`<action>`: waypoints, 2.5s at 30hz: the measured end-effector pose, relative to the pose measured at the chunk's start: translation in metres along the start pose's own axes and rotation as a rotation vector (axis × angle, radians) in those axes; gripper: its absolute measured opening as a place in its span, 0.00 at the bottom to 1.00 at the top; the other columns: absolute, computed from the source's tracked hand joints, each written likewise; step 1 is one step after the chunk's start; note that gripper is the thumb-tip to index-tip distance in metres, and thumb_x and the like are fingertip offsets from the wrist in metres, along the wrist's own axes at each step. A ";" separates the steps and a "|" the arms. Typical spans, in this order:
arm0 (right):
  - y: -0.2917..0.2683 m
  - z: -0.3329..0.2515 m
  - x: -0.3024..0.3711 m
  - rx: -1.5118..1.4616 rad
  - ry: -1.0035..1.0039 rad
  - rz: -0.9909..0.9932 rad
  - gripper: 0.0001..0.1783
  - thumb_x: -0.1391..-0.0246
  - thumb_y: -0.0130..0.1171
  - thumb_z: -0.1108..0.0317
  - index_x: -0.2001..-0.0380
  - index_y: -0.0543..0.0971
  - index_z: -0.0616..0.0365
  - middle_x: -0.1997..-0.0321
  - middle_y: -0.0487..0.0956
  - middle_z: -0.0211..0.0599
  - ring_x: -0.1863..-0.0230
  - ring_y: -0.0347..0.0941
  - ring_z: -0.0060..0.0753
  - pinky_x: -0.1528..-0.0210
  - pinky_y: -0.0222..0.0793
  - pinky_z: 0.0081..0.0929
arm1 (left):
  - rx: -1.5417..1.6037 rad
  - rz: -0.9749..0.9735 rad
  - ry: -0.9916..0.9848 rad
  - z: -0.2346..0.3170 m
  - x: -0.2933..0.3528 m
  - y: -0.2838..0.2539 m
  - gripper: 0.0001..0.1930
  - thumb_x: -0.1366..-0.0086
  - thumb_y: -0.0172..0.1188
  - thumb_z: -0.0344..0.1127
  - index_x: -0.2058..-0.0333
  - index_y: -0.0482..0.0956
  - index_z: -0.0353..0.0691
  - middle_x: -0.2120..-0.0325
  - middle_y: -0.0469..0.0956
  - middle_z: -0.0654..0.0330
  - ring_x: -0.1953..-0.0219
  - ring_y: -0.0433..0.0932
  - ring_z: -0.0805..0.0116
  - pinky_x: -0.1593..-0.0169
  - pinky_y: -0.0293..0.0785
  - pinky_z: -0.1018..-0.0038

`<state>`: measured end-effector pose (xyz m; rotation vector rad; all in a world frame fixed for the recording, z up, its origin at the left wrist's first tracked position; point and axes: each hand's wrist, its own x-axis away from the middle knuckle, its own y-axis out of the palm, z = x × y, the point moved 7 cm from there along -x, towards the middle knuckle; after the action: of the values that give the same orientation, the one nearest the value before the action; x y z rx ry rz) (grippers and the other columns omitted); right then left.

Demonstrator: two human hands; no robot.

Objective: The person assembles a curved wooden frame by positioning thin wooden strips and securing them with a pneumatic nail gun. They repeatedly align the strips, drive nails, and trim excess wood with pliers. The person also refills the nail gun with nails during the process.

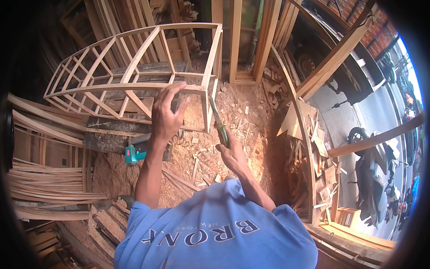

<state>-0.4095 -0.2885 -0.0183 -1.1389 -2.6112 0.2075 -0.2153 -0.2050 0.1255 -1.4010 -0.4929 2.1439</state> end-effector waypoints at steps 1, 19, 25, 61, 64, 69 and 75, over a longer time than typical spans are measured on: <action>0.004 -0.001 -0.001 -0.110 0.008 -0.025 0.30 0.47 0.55 0.76 0.39 0.69 0.59 0.64 0.72 0.26 0.66 0.64 0.20 0.62 0.67 0.22 | -0.028 -0.119 0.087 -0.001 -0.018 0.007 0.26 0.41 0.68 0.36 0.44 0.74 0.42 0.49 0.79 0.52 0.46 0.78 0.53 0.38 0.70 0.61; 0.026 -0.057 0.014 0.298 -0.164 0.206 0.46 0.42 0.52 0.74 0.26 0.42 0.59 0.33 0.62 0.60 0.36 0.63 0.57 0.32 0.61 0.46 | -0.076 -0.453 0.093 -0.030 -0.029 0.074 0.27 0.42 0.67 0.29 0.43 0.75 0.52 0.57 0.84 0.55 0.59 0.84 0.63 0.41 0.71 0.59; 0.029 -0.058 0.013 0.295 -0.111 0.188 0.45 0.42 0.51 0.73 0.26 0.42 0.58 0.38 0.64 0.61 0.40 0.66 0.57 0.35 0.64 0.45 | -0.065 -0.402 0.128 -0.028 -0.030 0.070 0.28 0.43 0.66 0.27 0.43 0.75 0.51 0.55 0.84 0.56 0.56 0.84 0.60 0.40 0.71 0.58; 0.019 -0.111 0.031 0.758 -0.156 0.277 0.42 0.47 0.43 0.72 0.29 0.47 0.67 0.50 0.70 0.78 0.59 0.77 0.67 0.59 0.73 0.54 | -0.058 -0.341 0.162 -0.022 -0.031 0.067 0.25 0.41 0.47 0.15 0.47 0.79 0.41 0.58 0.85 0.51 0.58 0.84 0.59 0.46 0.72 0.64; 0.014 -0.101 0.022 0.554 -0.230 0.237 0.40 0.46 0.51 0.72 0.30 0.52 0.61 0.55 0.75 0.62 0.65 0.77 0.54 0.66 0.73 0.47 | -0.040 -0.408 0.094 -0.029 -0.032 0.072 0.28 0.47 0.55 0.18 0.46 0.79 0.44 0.55 0.83 0.52 0.51 0.81 0.55 0.42 0.70 0.62; 0.027 -0.046 0.011 -0.406 0.121 -0.046 0.25 0.44 0.55 0.75 0.43 0.64 0.55 0.71 0.73 0.38 0.76 0.69 0.27 0.79 0.66 0.26 | -0.052 -0.451 0.066 -0.032 -0.033 0.073 0.25 0.45 0.57 0.21 0.47 0.80 0.44 0.55 0.83 0.52 0.52 0.81 0.55 0.44 0.70 0.62; 0.053 -0.036 0.010 -1.081 0.292 -0.252 0.12 0.44 0.50 0.81 0.56 0.67 0.60 0.73 0.71 0.38 0.77 0.69 0.29 0.79 0.66 0.28 | -0.045 -0.437 0.075 -0.026 -0.034 0.068 0.22 0.43 0.62 0.27 0.47 0.80 0.44 0.55 0.83 0.53 0.52 0.81 0.56 0.44 0.70 0.62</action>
<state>-0.3682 -0.2446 0.0056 -0.9312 -2.5078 -1.4419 -0.1957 -0.2792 0.1022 -1.2537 -0.7458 1.7337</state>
